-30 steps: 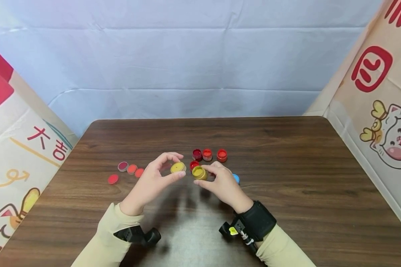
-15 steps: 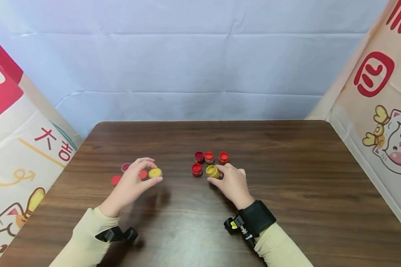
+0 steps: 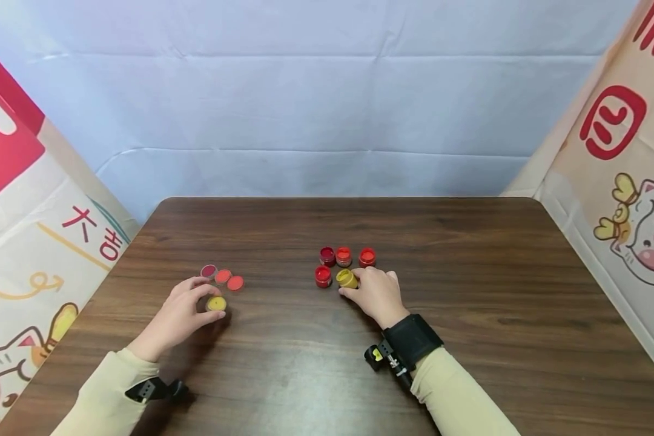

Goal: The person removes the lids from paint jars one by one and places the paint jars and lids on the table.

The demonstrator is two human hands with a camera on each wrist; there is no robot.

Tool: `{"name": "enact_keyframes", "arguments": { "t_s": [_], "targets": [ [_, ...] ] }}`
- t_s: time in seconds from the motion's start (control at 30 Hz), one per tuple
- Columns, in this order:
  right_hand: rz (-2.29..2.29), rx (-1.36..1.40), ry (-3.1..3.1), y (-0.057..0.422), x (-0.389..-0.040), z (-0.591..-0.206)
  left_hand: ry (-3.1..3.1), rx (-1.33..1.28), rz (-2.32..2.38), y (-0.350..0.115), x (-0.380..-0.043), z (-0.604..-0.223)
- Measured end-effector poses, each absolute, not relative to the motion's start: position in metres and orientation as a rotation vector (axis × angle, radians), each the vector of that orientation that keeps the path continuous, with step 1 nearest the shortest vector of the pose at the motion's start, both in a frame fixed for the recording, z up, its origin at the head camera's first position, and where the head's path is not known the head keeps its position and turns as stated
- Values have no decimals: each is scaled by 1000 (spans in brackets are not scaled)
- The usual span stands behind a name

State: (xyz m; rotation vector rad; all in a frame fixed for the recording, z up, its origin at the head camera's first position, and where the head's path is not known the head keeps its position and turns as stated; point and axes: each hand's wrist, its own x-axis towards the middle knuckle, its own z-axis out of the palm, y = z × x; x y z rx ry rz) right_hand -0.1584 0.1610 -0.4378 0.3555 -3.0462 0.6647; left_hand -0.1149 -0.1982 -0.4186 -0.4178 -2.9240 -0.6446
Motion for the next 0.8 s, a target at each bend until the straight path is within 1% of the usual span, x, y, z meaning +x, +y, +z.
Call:
{"name": "enact_keyframes", "arguments": {
  "t_s": [0.3, 0.8],
  "targets": [
    [614, 373, -3102, 157, -162, -436, -2942, -368, -539, -213, -114, -422],
    [609, 368, -3144, 154, -167, -436, -2967, -362, -464, -214, -127, -435]
  ]
}}
